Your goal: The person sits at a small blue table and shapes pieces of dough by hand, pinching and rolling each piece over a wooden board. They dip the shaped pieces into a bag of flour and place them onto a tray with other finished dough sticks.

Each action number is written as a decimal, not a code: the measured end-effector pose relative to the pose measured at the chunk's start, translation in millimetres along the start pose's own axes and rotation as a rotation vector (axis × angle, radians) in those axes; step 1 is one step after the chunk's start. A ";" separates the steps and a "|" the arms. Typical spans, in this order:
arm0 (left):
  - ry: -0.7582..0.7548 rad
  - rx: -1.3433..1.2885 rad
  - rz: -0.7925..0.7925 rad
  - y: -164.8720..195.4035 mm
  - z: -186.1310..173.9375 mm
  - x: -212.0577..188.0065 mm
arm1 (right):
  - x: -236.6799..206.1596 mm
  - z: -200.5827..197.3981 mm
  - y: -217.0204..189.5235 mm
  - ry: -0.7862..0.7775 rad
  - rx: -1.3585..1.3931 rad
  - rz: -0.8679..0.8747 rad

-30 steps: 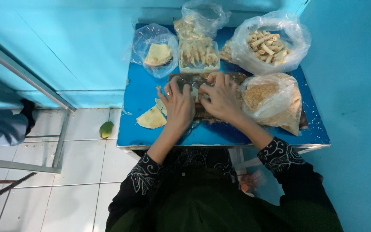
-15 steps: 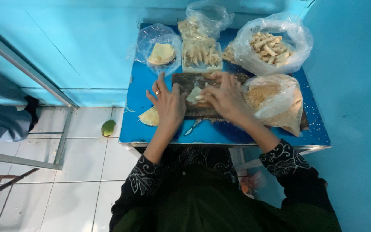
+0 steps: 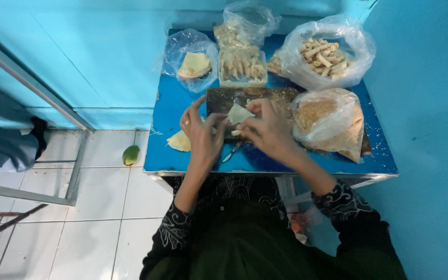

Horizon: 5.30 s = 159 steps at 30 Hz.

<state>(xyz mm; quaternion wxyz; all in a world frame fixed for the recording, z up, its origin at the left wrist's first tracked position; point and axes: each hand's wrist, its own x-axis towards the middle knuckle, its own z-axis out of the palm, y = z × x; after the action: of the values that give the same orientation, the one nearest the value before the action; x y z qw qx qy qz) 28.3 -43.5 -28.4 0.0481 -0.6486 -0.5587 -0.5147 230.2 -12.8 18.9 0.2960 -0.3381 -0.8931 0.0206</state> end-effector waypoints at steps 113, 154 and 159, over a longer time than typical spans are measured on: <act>-0.220 -0.219 0.185 45.8 -8.1 2.9 | -5.4 -24.2 2.7 0.142 0.713 0.374; -0.176 0.207 -0.052 -9.5 40.6 16.8 | 22.1 -18.6 55.3 0.038 0.308 0.166; -0.147 0.066 -0.055 -9.1 35.3 24.3 | 40.1 32.1 12.6 -0.097 0.032 0.150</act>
<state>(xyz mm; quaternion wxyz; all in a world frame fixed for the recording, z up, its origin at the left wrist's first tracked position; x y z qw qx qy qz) 39.2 -1.2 -31.9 0.0142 -0.6673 -0.5949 -0.4479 196.4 26.8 10.1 0.2555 -0.3978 -0.8781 0.0731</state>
